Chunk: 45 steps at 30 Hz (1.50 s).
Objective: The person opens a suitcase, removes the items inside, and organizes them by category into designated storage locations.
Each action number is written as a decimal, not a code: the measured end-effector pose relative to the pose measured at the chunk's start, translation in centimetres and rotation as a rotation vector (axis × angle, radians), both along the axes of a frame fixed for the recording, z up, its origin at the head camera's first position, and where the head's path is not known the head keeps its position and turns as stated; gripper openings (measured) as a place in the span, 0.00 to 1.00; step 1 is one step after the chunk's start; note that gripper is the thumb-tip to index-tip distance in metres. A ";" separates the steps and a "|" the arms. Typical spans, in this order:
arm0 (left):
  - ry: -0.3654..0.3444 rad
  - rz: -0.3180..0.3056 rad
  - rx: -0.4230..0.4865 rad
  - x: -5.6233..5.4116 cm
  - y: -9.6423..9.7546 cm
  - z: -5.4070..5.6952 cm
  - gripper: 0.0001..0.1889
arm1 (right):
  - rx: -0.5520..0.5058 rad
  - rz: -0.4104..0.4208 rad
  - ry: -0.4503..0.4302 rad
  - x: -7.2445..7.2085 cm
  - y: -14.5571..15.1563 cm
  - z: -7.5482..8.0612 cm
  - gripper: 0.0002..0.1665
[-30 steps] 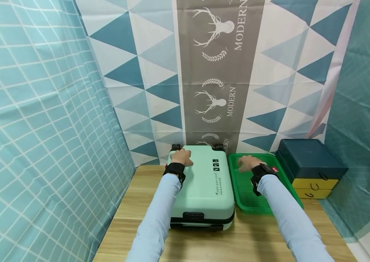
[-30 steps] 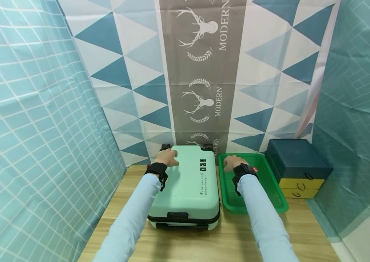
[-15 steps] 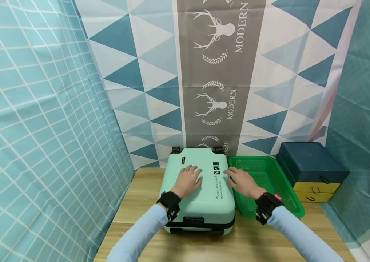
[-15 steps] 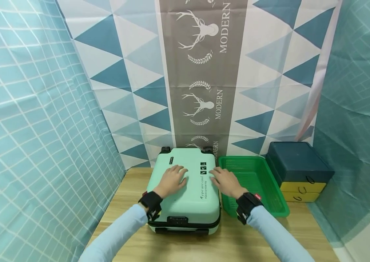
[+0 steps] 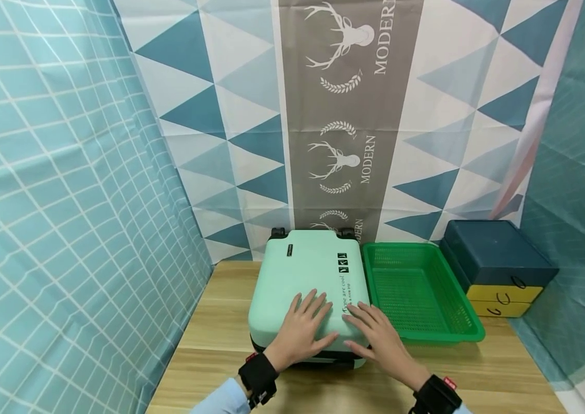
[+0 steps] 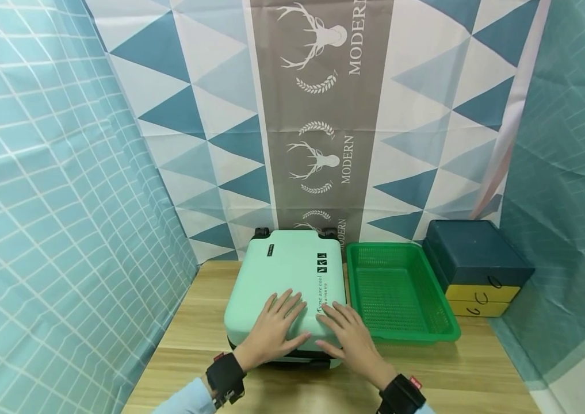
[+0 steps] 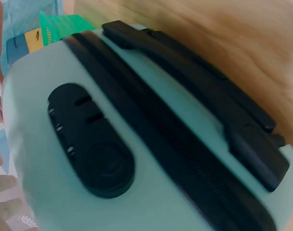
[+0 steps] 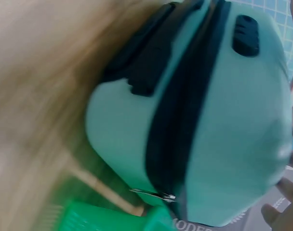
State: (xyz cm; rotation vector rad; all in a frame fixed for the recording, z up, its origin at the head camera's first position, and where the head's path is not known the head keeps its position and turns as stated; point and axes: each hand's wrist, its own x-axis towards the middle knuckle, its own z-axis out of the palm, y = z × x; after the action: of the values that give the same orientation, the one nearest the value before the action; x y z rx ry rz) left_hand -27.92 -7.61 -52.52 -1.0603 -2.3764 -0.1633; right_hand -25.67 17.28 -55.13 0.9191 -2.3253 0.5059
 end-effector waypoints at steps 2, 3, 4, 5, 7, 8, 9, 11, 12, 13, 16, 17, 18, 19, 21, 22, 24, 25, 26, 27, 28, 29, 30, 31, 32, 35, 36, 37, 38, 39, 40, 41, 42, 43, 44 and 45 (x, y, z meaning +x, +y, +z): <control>0.003 0.008 -0.002 0.3 -0.1 -0.5 0.33 | -0.011 0.003 0.021 0.3 -0.2 -0.9 0.33; 0.005 0.010 0.000 0.4 -0.2 -0.8 0.33 | -0.014 0.000 0.034 0.3 -0.3 -1.2 0.33; 0.008 0.009 0.008 0.4 -0.4 -1.0 0.33 | -0.017 -0.007 0.046 0.3 -0.5 -1.5 0.33; 0.013 0.006 0.015 0.5 -0.5 -1.3 0.33 | -0.021 -0.014 0.056 0.2 -0.6 -1.8 0.33; 0.033 -0.002 0.017 0.6 -0.8 -1.7 0.33 | -0.032 -0.025 0.071 0.1 -0.9 -2.1 0.33; 0.044 -0.003 0.013 0.6 -0.8 -1.9 0.33 | -0.036 -0.029 0.075 0.0 -1.0 -2.3 0.32; 0.052 -0.007 0.012 0.5 -0.9 -2.1 0.33 | -0.040 -0.034 0.082 -0.1 -1.0 -2.4 0.31; 0.078 0.002 -0.005 0.4 -1.0 -2.4 0.33 | -0.051 -0.038 0.093 -0.1 -1.0 -2.6 0.31; 0.088 0.008 -0.013 0.3 -0.9 -2.5 0.33 | -0.056 -0.041 0.100 -0.1 -1.0 -2.7 0.30; 0.096 0.014 -0.017 0.3 -0.9 -2.7 0.33 | -0.065 -0.047 0.104 -0.1 -0.9 -2.9 0.30; 0.110 0.020 -0.023 0.3 -0.7 -3.0 0.33 | -0.142 -0.083 0.130 0.6 -0.7 -3.7 0.30; 0.112 0.018 -0.022 0.4 -0.7 -3.0 0.33 | -0.179 -0.110 0.143 1.0 -0.6 -4.2 0.29; 0.105 0.015 -0.020 0.5 -0.6 -3.1 0.33 | -0.222 -0.145 0.153 1.4 -0.5 -4.7 0.28; 0.100 0.013 -0.019 0.5 -0.6 -3.1 0.33 | -0.268 -0.184 0.165 1.9 -0.4 -5.3 0.27; 0.084 0.007 -0.014 0.7 -0.6 -3.2 0.33 | -0.335 -0.283 0.179 2.8 -0.3 -6.4 0.22; 0.082 0.009 -0.014 0.7 -0.6 -3.3 0.33 | -0.358 -0.336 0.168 3.2 -0.3 -6.9 0.18; 0.064 0.009 -0.007 0.8 -0.6 -3.3 0.33 | -0.384 -0.434 0.134 3.5 -0.2 -7.8 0.11; 0.060 0.008 -0.002 0.8 -0.6 -3.3 0.32 | -0.386 -0.473 0.104 3.5 -0.2 -8.1 0.10; 0.055 0.007 0.004 0.7 -0.6 -3.3 0.32 | -0.383 -0.504 0.069 3.4 -0.1 -8.3 0.12; 0.052 0.007 0.010 0.6 -0.6 -3.4 0.32 | -0.379 -0.524 0.030 3.2 -0.1 -8.4 0.15; 0.052 0.006 0.014 0.6 -0.6 -3.4 0.32 | -0.372 -0.540 -0.016 3.0 -0.1 -8.6 0.17; 0.043 0.004 0.020 0.5 -0.6 -3.4 0.31 | -0.361 -0.551 -0.055 2.7 -0.1 -8.6 0.19; 0.044 0.001 0.022 0.4 -0.6 -3.4 0.31 | -0.350 -0.555 -0.094 2.5 -0.1 -8.7 0.21; 0.046 0.004 0.021 0.4 -0.6 -3.4 0.31 | -0.339 -0.555 -0.135 2.2 -0.3 -8.8 0.23; 0.047 0.006 0.019 0.4 -0.7 -3.4 0.31 | -0.329 -0.551 -0.177 1.9 -0.4 -8.9 0.24; 0.053 0.009 0.010 0.3 -0.8 -3.4 0.31 | -0.307 -0.553 -0.285 1.2 -0.7 -9.1 0.27; 0.056 0.006 0.008 0.3 -0.8 -3.4 0.31 | -0.305 -0.556 -0.315 1.0 -0.8 -9.3 0.28; 0.054 0.005 0.006 0.4 -0.8 -3.3 0.31 | -0.307 -0.560 -0.344 0.8 -0.9 -9.4 0.29; 0.054 0.002 0.007 0.4 -0.8 -3.3 0.31 | -0.310 -0.562 -0.365 0.6 -0.9 -9.5 0.29; 0.055 -0.001 0.006 0.5 -0.7 -3.3 0.31 | -0.317 -0.568 -0.374 0.4 -1.0 -9.6 0.29; 0.052 -0.001 0.005 0.4 -0.7 -3.2 0.32 | -0.327 -0.570 -0.377 0.3 -1.0 -9.7 0.29; 0.052 -0.002 0.005 0.4 -0.7 -3.1 0.32 | -0.334 -0.571 -0.382 0.1 -1.0 -9.8 0.30; 0.051 -0.001 0.002 0.4 -0.7 -3.1 0.32 | -0.340 -0.574 -0.379 -0.1 -1.0 -9.9 0.30; 0.048 0.001 -0.003 0.5 -0.7 -3.0 0.32 | -0.344 -0.576 -0.371 -0.3 -0.9 -10.0 0.29; 0.051 0.001 -0.005 0.5 -0.8 -3.0 0.33 | -0.347 -0.578 -0.363 -0.5 -0.9 -10.2 0.27; 0.052 0.004 -0.009 0.4 -0.8 -3.0 0.33 | -0.351 -0.580 -0.358 -0.7 -0.9 -10.3 0.26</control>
State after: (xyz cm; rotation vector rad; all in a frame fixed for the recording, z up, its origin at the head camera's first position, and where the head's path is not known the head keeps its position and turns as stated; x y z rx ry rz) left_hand -27.51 -8.44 -55.52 -1.0510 -2.3344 -0.1218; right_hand -26.35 16.43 -65.46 -0.0276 -2.5432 0.8338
